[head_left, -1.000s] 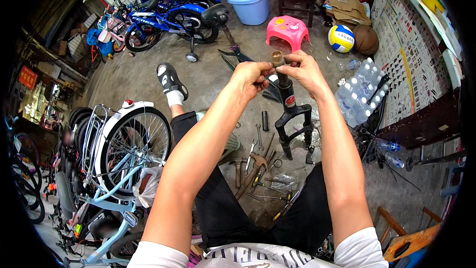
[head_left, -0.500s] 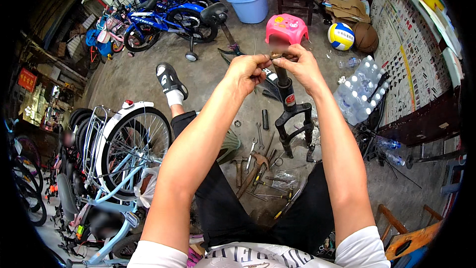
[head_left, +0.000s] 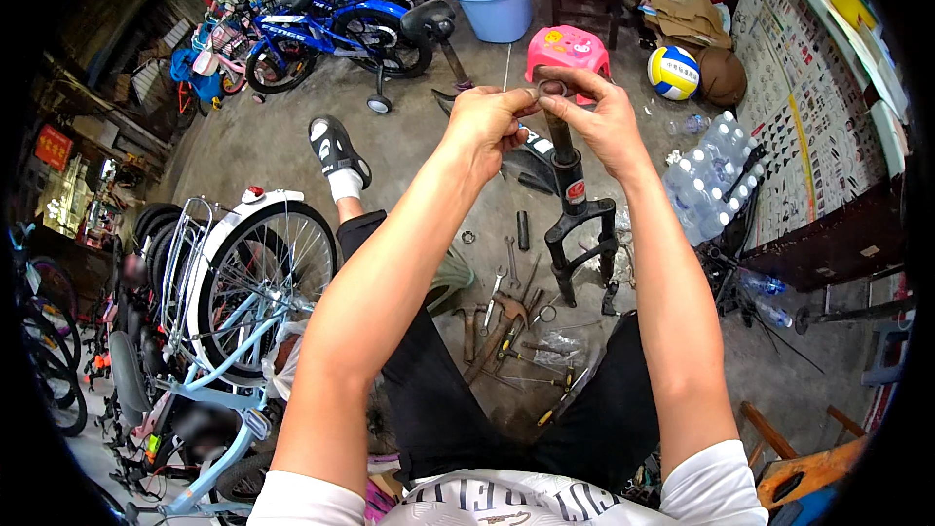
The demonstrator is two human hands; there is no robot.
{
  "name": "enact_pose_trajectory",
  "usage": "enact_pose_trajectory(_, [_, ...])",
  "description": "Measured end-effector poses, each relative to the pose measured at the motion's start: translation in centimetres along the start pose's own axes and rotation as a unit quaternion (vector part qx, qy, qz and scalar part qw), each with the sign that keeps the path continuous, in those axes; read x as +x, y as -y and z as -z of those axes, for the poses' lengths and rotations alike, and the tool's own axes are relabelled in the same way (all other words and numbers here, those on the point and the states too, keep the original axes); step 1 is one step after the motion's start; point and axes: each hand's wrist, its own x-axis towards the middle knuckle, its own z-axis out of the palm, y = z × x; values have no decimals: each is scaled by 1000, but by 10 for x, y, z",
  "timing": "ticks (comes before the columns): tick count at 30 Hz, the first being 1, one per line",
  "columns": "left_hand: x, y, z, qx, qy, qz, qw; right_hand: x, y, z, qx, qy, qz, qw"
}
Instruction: The person repairs a bicycle fork by handling small components and tapping parts into place using a hammer before fitting the fork into the head tube of a bicycle frame.
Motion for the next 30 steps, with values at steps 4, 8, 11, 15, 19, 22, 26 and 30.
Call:
enact_pose_trajectory(4, [-17, 12, 5, -14, -3, -9, 1000, -9, -2, 9, 8, -31, -30, 999])
enact_pose_trajectory(8, [-18, 94, 46, 65, -60, -96, 991, -20, 5, 27, 51, -115, -55, 991])
enact_pose_trajectory(11, [9, 262, 120, 163, -181, -63, 968, -29, 10, 33, 0, -137, -105, 985])
enact_pose_trajectory(15, [3, 426, 131, 347, -182, 167, 905, -57, 7, 56, -32, -154, -171, 973])
enact_pose_trajectory(19, [17, 444, 146, 512, -120, 204, 826, -73, 1, 63, -48, -131, -212, 967])
enact_pose_trajectory(22, [20, 450, 163, 543, -93, 171, 817, -76, -1, 64, -59, -115, -228, 965])
enact_pose_trajectory(26, [24, 407, 127, 507, -189, 15, 841, -78, -13, 74, -67, -109, -240, 962])
enact_pose_trajectory(30, [20, 291, 65, 272, -157, -158, 936, -77, -18, 63, -83, -88, -221, 968])
